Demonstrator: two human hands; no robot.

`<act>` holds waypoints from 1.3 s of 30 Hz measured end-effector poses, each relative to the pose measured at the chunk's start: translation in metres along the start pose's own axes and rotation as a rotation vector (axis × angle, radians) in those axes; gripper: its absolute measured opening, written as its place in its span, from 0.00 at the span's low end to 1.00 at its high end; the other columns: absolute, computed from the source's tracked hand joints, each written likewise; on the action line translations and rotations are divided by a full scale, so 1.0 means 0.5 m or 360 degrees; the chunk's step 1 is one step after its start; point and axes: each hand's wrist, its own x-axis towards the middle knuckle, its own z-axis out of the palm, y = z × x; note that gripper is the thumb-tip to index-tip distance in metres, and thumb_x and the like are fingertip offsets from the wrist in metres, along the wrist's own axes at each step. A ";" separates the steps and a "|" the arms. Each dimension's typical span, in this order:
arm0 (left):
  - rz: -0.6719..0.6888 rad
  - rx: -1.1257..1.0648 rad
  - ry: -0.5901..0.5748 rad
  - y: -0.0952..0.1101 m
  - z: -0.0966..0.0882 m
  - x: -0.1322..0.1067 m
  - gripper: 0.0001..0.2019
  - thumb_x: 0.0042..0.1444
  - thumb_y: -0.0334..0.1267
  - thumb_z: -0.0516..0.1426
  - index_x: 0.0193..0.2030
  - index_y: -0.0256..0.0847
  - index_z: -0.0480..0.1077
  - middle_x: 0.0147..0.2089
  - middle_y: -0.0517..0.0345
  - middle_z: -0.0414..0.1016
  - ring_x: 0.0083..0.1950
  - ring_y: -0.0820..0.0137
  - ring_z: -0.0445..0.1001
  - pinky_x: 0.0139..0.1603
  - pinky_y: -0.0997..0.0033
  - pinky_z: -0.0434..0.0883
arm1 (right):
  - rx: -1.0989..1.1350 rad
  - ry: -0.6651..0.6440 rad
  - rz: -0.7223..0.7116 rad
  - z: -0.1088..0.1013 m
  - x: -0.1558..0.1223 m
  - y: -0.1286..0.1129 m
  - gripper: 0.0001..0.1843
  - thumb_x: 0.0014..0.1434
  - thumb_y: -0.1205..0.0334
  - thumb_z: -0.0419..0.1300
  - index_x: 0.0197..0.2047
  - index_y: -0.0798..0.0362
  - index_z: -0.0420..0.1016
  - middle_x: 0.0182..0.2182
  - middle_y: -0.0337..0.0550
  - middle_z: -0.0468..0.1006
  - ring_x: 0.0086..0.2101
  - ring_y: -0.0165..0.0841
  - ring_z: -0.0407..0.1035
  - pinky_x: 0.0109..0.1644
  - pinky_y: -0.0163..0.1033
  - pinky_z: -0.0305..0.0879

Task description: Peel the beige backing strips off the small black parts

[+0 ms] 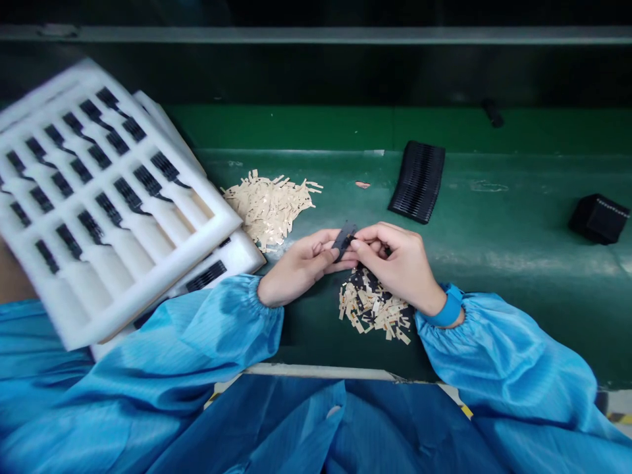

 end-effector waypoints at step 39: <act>-0.0036 -0.0016 0.0042 0.002 0.006 0.003 0.15 0.67 0.31 0.56 0.59 0.32 0.67 0.54 0.42 0.80 0.55 0.62 0.81 0.66 0.54 0.72 | 0.0051 -0.0011 0.0119 0.000 0.000 -0.006 0.06 0.62 0.59 0.65 0.37 0.52 0.82 0.29 0.40 0.82 0.25 0.28 0.71 0.28 0.35 0.67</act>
